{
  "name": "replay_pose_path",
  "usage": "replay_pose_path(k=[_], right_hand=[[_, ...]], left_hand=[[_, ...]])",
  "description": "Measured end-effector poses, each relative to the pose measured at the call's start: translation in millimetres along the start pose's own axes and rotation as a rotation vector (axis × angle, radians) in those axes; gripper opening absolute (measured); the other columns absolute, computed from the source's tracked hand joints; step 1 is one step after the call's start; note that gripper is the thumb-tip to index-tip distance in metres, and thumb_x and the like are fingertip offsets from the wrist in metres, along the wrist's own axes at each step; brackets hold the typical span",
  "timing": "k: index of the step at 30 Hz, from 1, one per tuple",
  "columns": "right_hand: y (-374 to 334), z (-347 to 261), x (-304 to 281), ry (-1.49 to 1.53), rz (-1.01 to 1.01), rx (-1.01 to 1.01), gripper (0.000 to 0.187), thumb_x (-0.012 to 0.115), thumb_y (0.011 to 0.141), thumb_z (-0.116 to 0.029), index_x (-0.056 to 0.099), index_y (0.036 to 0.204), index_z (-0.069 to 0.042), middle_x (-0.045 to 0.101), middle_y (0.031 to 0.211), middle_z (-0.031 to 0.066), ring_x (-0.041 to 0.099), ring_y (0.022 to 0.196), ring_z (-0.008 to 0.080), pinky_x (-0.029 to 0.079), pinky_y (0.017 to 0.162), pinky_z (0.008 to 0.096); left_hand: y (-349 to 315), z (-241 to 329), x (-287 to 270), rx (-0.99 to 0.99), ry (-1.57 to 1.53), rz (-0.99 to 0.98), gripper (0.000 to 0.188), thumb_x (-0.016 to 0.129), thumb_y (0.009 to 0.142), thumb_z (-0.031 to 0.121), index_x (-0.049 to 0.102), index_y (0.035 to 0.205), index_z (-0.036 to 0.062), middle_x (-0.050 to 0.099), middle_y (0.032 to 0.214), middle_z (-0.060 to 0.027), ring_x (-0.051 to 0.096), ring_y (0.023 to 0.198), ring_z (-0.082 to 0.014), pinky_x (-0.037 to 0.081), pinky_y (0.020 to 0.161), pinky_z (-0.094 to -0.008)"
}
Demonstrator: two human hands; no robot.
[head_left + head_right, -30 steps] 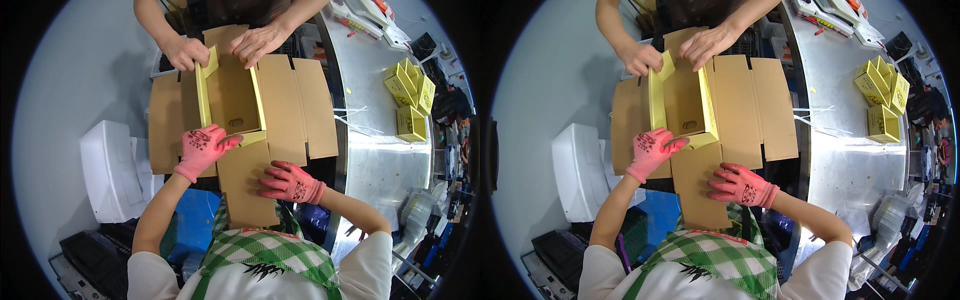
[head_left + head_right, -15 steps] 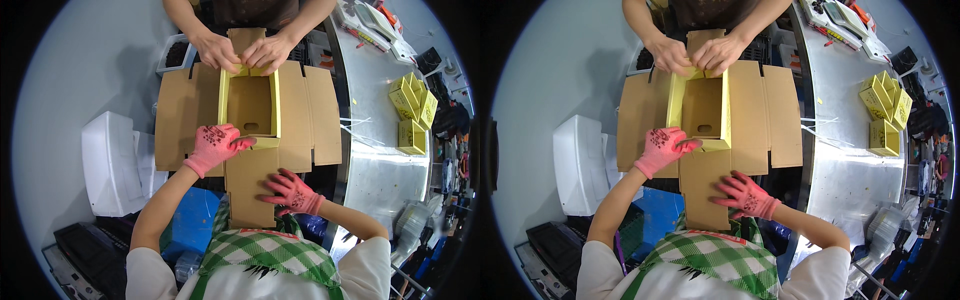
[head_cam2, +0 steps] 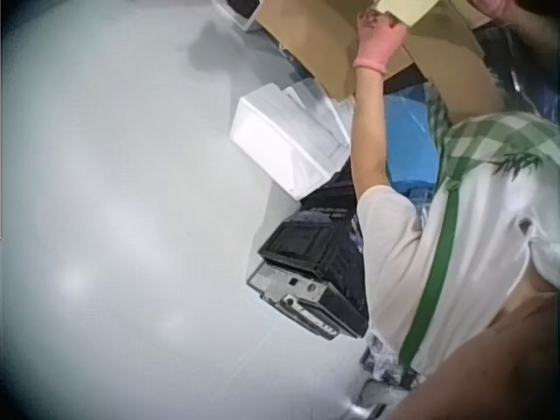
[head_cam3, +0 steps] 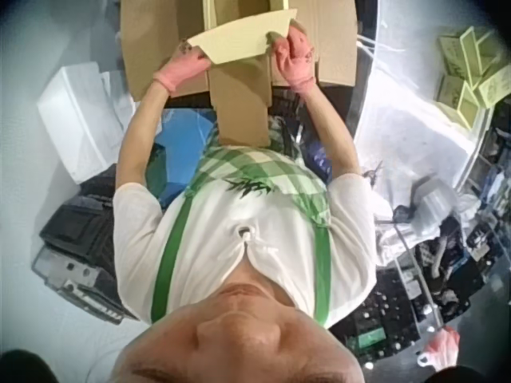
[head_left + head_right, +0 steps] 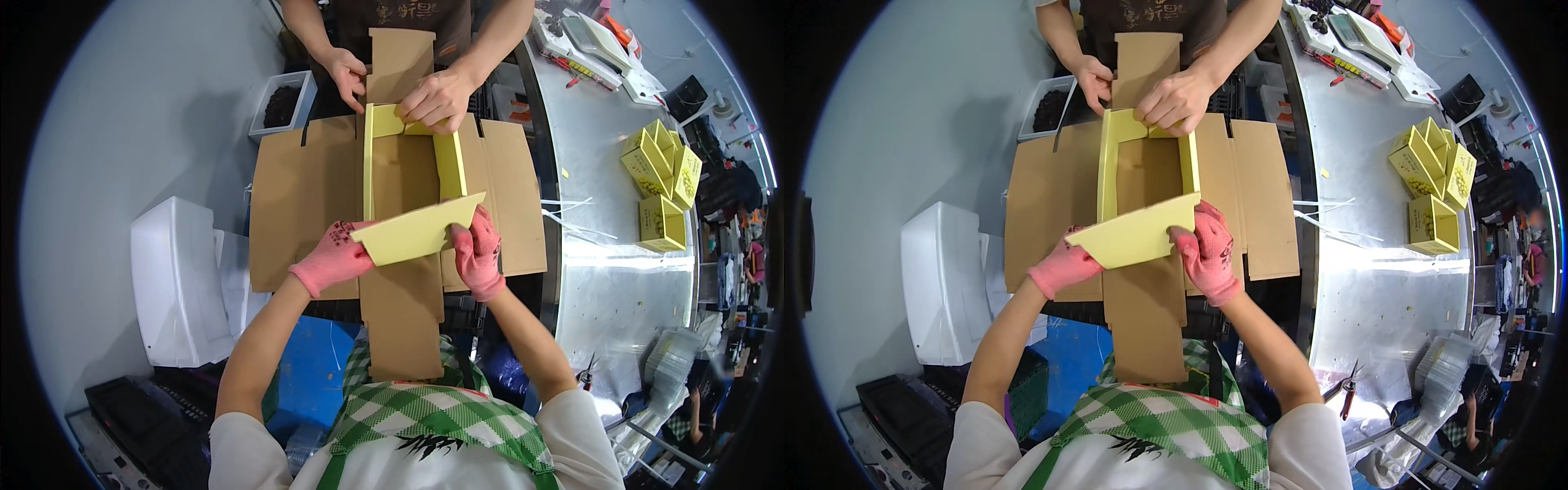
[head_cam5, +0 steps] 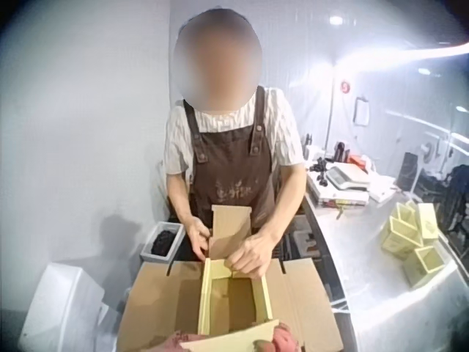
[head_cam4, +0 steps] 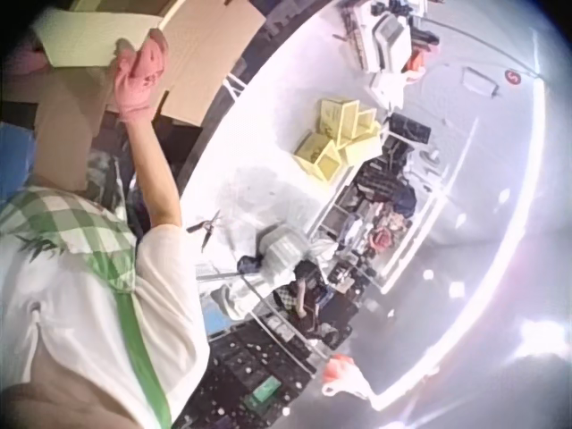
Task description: The person folds flat cardboard pieces into rectangular yellow boxes with assistance from a coworker. They repeatedly fold the sides and secure the boxes, stacking completed units on the table.
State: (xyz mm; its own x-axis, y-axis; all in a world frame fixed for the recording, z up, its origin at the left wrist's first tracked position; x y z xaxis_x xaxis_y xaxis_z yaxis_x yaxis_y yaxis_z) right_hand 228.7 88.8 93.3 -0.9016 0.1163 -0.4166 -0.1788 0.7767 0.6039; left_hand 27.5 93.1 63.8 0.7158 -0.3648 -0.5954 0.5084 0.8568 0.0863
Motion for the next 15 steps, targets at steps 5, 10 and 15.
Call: replay_pose_path(k=[5,10,15], right_hand=[[-13.0,29.7,13.8,0.287,0.266,0.374,0.031,0.060,0.090,-0.018,0.058,0.116,-0.001,0.058,0.111,0.0173,0.056,0.105,0.0346,0.043,0.094,0.0390],[12.3,6.5,7.1,-0.125,0.240,0.210,0.047,0.066,0.082,-0.009,0.050,0.125,-0.002,0.047,0.127,0.0219,0.048,0.116,0.0369,0.038,0.100,0.0430],[32.7,-14.9,14.0,-0.544,-0.487,-0.121,0.060,0.070,0.074,-0.028,0.049,0.126,-0.007,0.048,0.129,0.0157,0.043,0.125,0.0293,0.024,0.110,0.0532]], left_hand=[[6.6,-36.4,-8.9,-0.194,-0.706,-0.005,0.054,0.063,0.086,0.010,0.040,0.134,0.0015,0.059,0.120,-0.0162,0.063,0.096,-0.0308,0.049,0.082,-0.0350],[-2.1,31.9,9.2,0.062,0.159,0.736,0.066,0.063,0.085,0.009,0.028,0.140,-0.0018,0.049,0.131,-0.0229,0.056,0.110,-0.0393,0.048,0.087,-0.0396],[0.9,31.7,21.2,-0.124,0.282,0.540,0.041,0.061,0.084,0.008,0.054,0.123,0.0008,0.056,0.126,-0.0143,0.054,0.112,-0.0362,0.044,0.091,-0.0429]])
Point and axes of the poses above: each hand's wrist, its own y-axis towards the middle knuckle, its own x-axis out of the palm, z = x × y, the point moved 7 cm from there along y, towards the middle knuckle
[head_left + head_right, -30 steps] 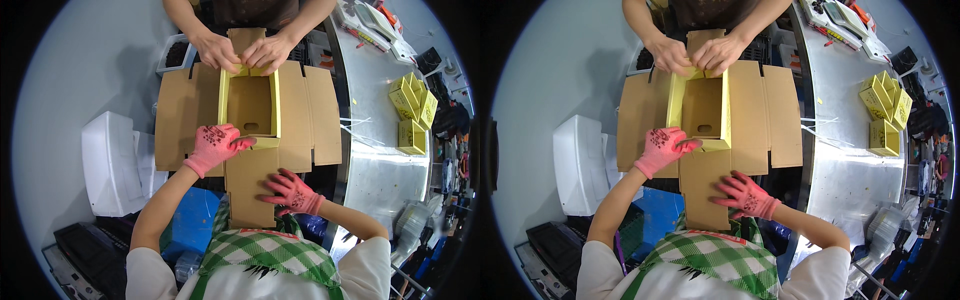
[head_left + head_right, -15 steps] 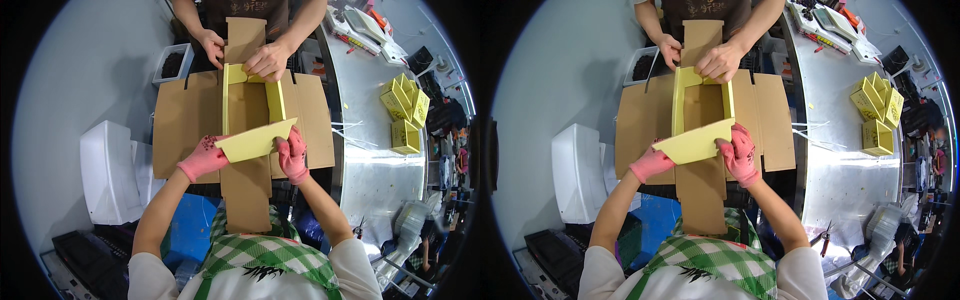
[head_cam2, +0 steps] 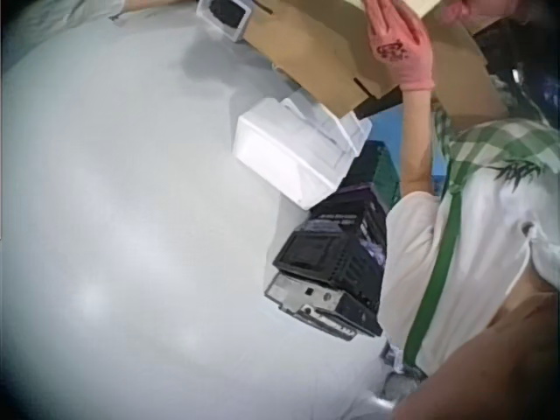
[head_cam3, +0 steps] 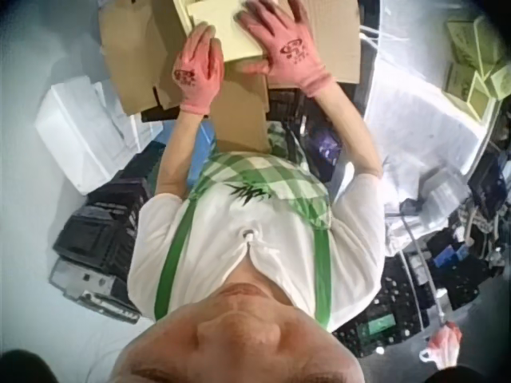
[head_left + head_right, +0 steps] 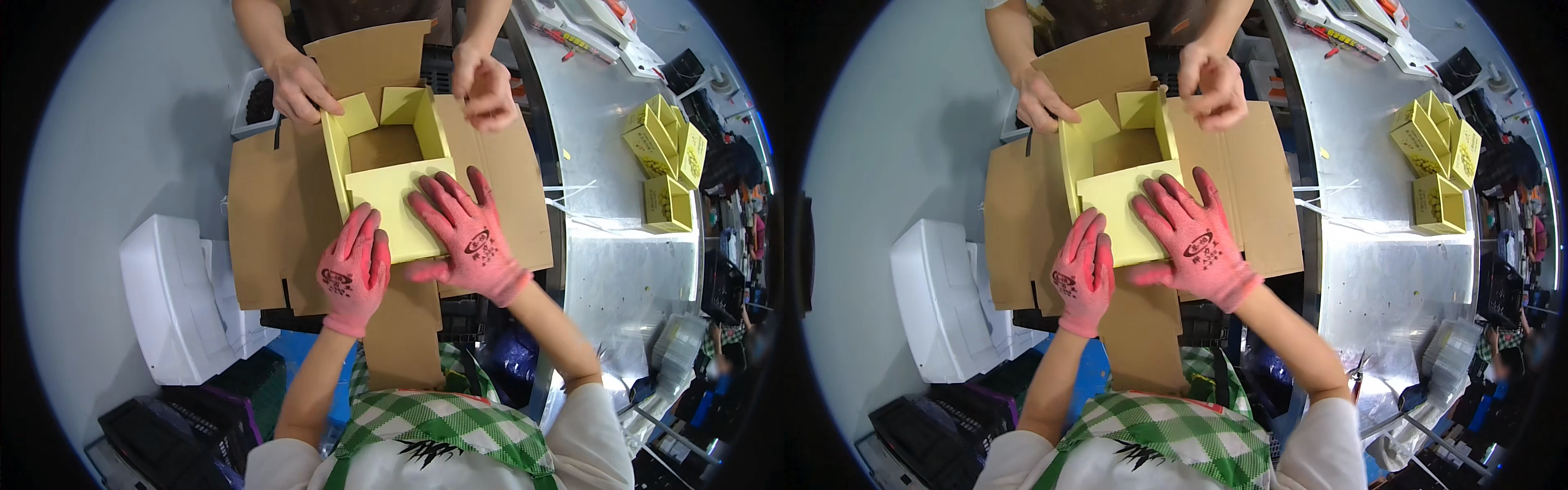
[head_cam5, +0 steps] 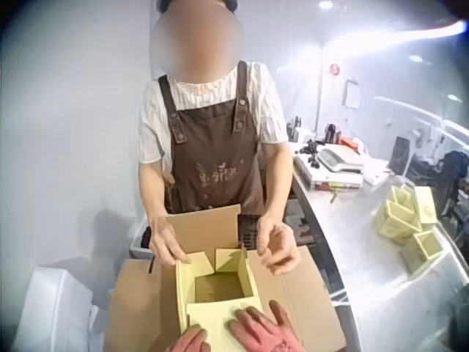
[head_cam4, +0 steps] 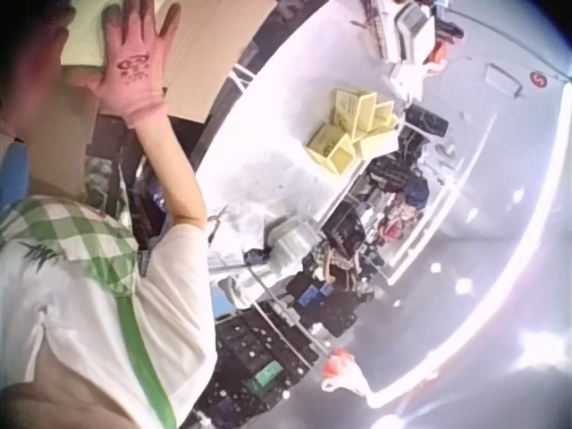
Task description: The person folds flat cardboard pieces into rectangular yellow boxes with assistance from a coworker. They repeatedly fold the sides and secure the boxes, stacking completed units on the table.
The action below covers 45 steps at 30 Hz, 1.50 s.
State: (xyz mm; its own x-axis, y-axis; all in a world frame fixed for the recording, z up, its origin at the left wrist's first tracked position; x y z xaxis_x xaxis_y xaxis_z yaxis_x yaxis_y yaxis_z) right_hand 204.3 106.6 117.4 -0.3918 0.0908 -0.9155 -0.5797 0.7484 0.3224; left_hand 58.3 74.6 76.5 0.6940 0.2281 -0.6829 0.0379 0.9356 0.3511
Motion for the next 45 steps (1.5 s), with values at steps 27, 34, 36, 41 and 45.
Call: replay_pose_path(k=[27,34,36,41,45], right_hand=[[-62.1,54.5,90.4,0.879,0.125,0.510,0.087,0.074,0.067,-0.011,0.027,0.139,0.004,0.036,0.133,0.0299,0.043,0.116,0.0499,0.038,0.099,0.0490],[-45.4,57.8,82.7,0.788,-0.030,0.456,0.084,0.071,0.071,-0.018,0.028,0.139,0.006,0.035,0.132,0.0309,0.040,0.119,0.0471,0.036,0.101,0.0495],[-42.4,53.3,84.6,0.764,-0.005,0.416,0.087,0.071,0.069,-0.018,0.026,0.139,0.009,0.034,0.133,0.0314,0.040,0.120,0.0470,0.035,0.102,0.0496],[-51.5,50.3,96.5,0.830,0.101,0.470,0.088,0.071,0.068,-0.019,0.026,0.140,0.006,0.033,0.135,0.0303,0.039,0.121,0.0465,0.035,0.102,0.0492],[-50.0,70.8,78.2,1.054,-0.084,0.382,0.086,0.073,0.073,-0.017,0.026,0.142,0.001,0.031,0.140,0.0251,0.037,0.127,0.0396,0.033,0.105,0.0470]], left_hand=[[16.5,-2.1,100.8,-0.194,-0.347,-1.810,0.099,0.070,0.065,0.047,0.027,0.146,0.0068,0.032,0.141,-0.0214,0.027,0.133,-0.0389,0.026,0.110,-0.0453],[25.8,9.0,114.2,-0.193,-0.429,-1.809,0.089,0.074,0.058,0.033,0.043,0.135,0.0020,0.039,0.135,-0.0221,0.036,0.126,-0.0371,0.030,0.108,-0.0404],[32.5,8.8,111.3,-0.362,-0.444,-1.911,0.085,0.078,0.061,0.032,0.045,0.134,0.0042,0.039,0.137,-0.0233,0.037,0.127,-0.0361,0.029,0.108,-0.0398],[30.4,5.2,114.4,-0.214,-0.497,-1.797,0.075,0.079,0.063,0.033,0.051,0.128,0.0059,0.047,0.133,-0.0201,0.043,0.124,-0.0333,0.035,0.105,-0.0388],[33.9,9.8,111.5,-0.131,-0.488,-1.781,0.083,0.072,0.065,0.037,0.044,0.133,0.0000,0.043,0.133,-0.0232,0.041,0.124,-0.0373,0.034,0.105,-0.0400]])
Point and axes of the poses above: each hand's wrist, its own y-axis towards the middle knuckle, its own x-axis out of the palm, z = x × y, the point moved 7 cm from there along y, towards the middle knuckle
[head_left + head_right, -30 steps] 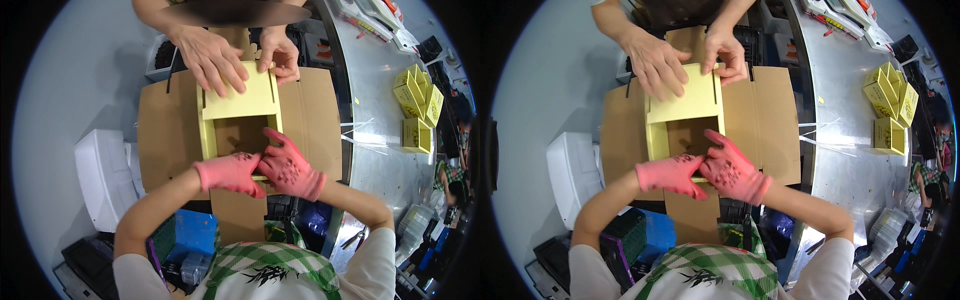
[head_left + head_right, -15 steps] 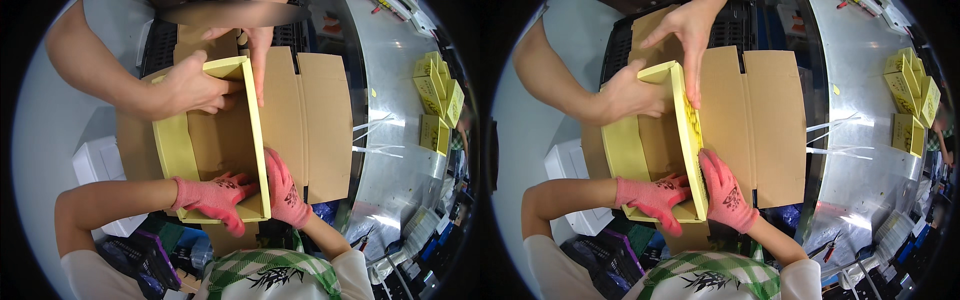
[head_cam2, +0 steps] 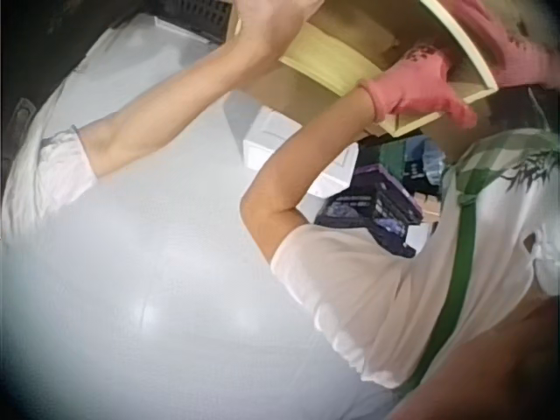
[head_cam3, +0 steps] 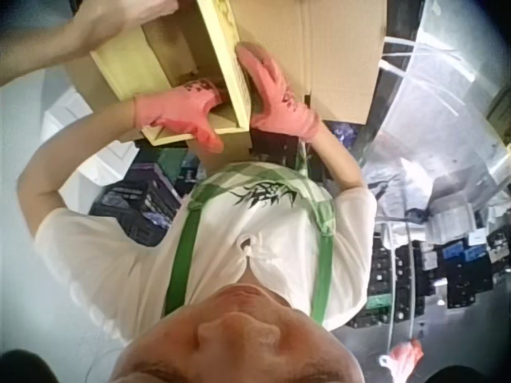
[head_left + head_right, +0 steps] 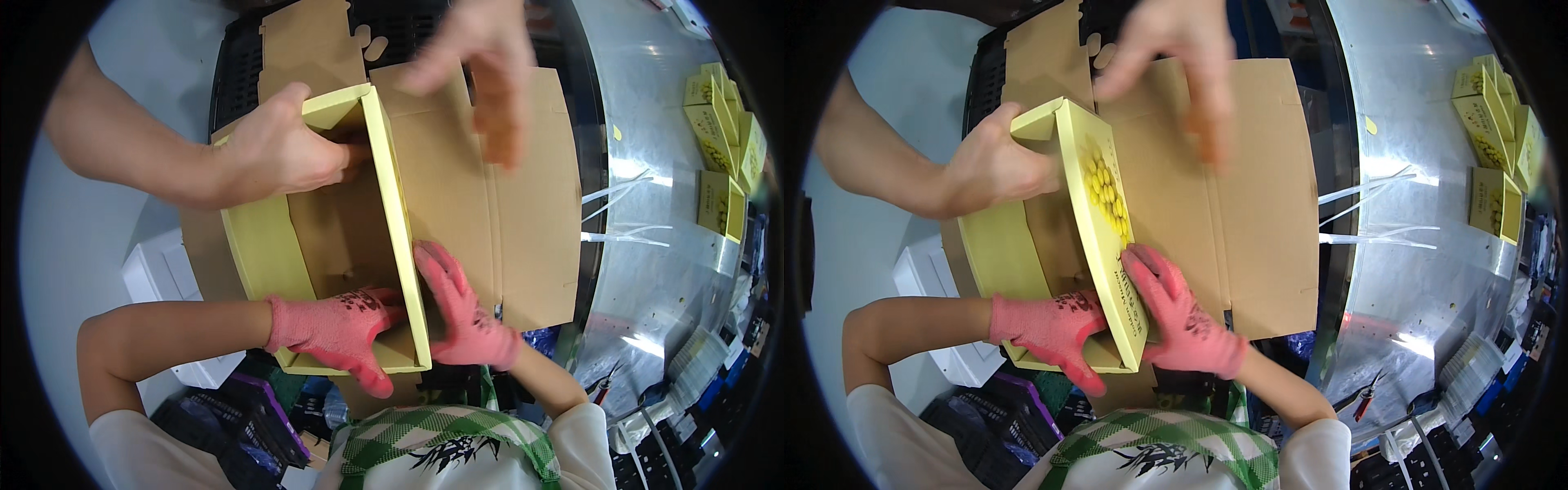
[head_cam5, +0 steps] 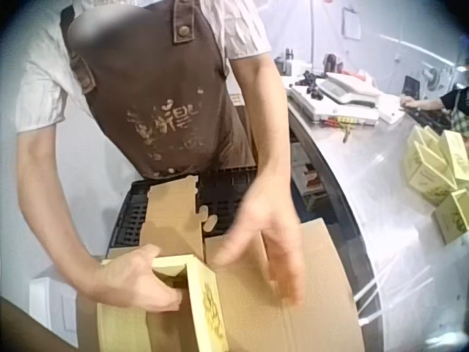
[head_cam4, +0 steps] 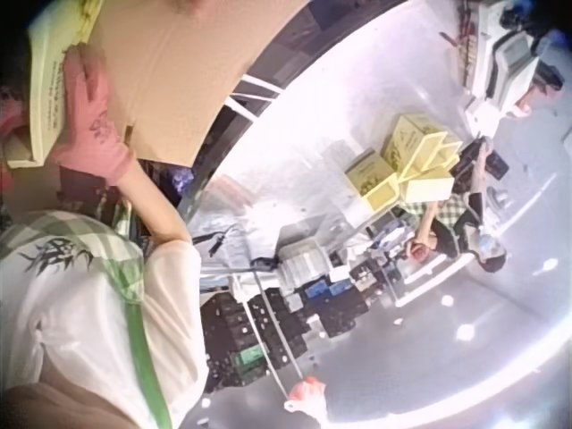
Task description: The person folds flat cardboard pieces into rectangular yellow boxes with assistance from a coworker. They repeatedly fold the sides and secure the boxes, stacking completed units on the table.
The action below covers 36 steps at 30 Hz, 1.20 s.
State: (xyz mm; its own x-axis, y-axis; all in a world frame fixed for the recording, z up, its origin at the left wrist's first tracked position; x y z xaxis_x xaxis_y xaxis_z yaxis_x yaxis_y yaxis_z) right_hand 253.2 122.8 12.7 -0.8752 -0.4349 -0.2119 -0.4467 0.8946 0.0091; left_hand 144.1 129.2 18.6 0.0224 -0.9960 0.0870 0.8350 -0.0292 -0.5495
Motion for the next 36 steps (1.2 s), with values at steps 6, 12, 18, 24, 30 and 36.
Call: replay_pose_path(k=[6,12,18,24,30,36], right_hand=[[-12.0,40.7,-48.0,0.570,0.583,0.291,0.069,0.047,0.094,-0.027,0.012,0.149,-0.004,0.016,0.154,0.0167,0.020,0.142,0.0269,0.018,0.114,0.0388],[18.5,19.7,40.4,0.571,0.320,0.103,0.069,0.031,0.100,-0.045,0.010,0.150,-0.002,0.012,0.156,0.0138,0.016,0.143,0.0251,0.013,0.115,0.0361],[27.2,-99.4,-1.2,0.257,0.331,-0.461,0.079,0.060,0.089,-0.043,0.024,0.144,0.001,0.041,0.137,0.0194,0.048,0.122,0.0291,0.034,0.108,0.0439],[49.0,-97.1,85.2,-0.439,-0.792,0.181,0.078,0.065,0.079,-0.041,0.036,0.136,0.005,0.049,0.129,0.0242,0.051,0.117,0.0353,0.041,0.099,0.0419],[57.6,-64.1,121.6,-0.693,-1.230,0.373,0.077,0.063,0.074,-0.035,0.036,0.138,0.000,0.045,0.125,0.0214,0.045,0.118,0.0352,0.040,0.099,0.0435],[57.1,-42.9,130.8,-0.600,-1.375,0.550,0.091,0.061,0.056,-0.020,0.033,0.141,-0.005,0.037,0.131,0.0210,0.039,0.122,0.0373,0.037,0.102,0.0439]], left_hand=[[-2.5,-5.7,4.6,-0.077,-0.008,0.106,0.073,0.075,0.062,0.029,0.050,0.124,-0.0006,0.054,0.119,-0.0211,0.053,0.111,-0.0342,0.043,0.095,-0.0390],[-12.5,-9.8,5.8,-0.149,0.042,-0.059,0.068,0.077,0.066,0.032,0.054,0.123,0.0032,0.053,0.122,-0.0185,0.049,0.117,-0.0307,0.040,0.100,-0.0372],[-54.9,13.1,9.7,-0.031,0.663,0.720,0.044,0.074,0.067,0.032,0.058,0.095,0.0025,0.062,0.106,-0.0100,0.056,0.103,-0.0217,0.045,0.085,-0.0399],[-169.9,41.2,50.7,0.216,0.867,1.237,0.060,0.074,0.068,0.033,0.051,0.115,0.0036,0.047,0.124,-0.0082,0.048,0.110,-0.0267,0.045,0.088,-0.0459],[-131.6,-86.6,55.6,0.516,-0.925,1.433,0.073,0.062,0.085,0.037,0.031,0.143,0.0061,0.029,0.146,-0.0109,0.032,0.133,-0.0252,0.031,0.108,-0.0381],[-93.3,-113.2,51.6,0.527,-0.676,1.454,0.070,0.031,0.097,0.041,0.014,0.146,-0.0050,0.023,0.148,-0.0206,0.023,0.138,-0.0322,0.016,0.113,-0.0419]])
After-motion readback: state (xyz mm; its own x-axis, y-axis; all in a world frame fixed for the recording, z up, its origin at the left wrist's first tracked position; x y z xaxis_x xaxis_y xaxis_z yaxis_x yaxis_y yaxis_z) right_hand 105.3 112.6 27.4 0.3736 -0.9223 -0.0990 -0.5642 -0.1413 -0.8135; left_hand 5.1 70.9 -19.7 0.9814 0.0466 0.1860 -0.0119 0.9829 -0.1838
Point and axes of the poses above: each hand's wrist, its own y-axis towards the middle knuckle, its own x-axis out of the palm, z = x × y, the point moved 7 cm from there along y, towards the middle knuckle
